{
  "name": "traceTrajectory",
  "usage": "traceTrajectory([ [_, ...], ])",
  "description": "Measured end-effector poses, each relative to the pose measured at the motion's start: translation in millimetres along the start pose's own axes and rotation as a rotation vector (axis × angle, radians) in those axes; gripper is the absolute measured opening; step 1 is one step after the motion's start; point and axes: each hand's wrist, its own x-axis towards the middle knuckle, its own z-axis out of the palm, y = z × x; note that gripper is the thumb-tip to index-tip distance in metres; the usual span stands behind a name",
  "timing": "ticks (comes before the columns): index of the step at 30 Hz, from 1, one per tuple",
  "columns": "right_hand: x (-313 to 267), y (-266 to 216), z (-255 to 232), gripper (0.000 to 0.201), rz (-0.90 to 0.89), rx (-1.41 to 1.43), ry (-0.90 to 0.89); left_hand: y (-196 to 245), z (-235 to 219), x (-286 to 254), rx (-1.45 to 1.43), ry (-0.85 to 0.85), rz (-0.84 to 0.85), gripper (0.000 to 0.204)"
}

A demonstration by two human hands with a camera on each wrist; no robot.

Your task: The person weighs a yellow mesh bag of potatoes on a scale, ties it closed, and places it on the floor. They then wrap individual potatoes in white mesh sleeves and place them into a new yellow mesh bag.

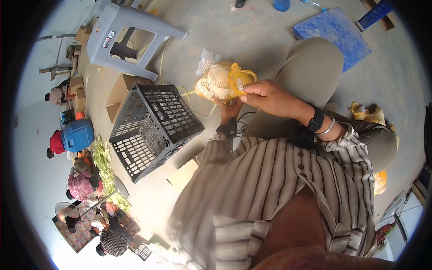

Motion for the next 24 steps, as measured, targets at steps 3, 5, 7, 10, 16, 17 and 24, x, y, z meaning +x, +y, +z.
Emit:
traceTrajectory([
  [3, 1, -7, -1, 0.03, 0.01, 0.003, -0.078, -6, -10, 10, 0.145, 0.024, 0.222, 0.087],
  [5, 1, -20, 0, 0.029, -0.012, 0.058, -0.103, -3, -3, 3, 0.151, 0.046, 0.21, 0.081],
  [7, 2, -30, 0, 0.028, -0.036, 0.107, -0.117, 4, 17, -3, 0.157, 0.057, 0.191, 0.075],
  [10, -1, -42, -6, 0.026, -0.052, 0.097, -0.153, 5, 41, -3, 0.201, 0.034, 0.157, 0.073],
  [16, -23, -74, -35, 0.03, 0.009, 0.187, -0.044, -8, 96, 19, 0.407, -0.113, 0.089, 0.079],
  [17, -28, -76, -44, 0.027, -0.044, 0.144, -0.021, -6, 108, 28, 0.435, -0.143, 0.084, 0.079],
  [24, -56, -86, -102, 0.019, -0.048, 0.206, 0.395, -24, 172, 103, 0.354, -0.073, -0.146, 0.095],
])
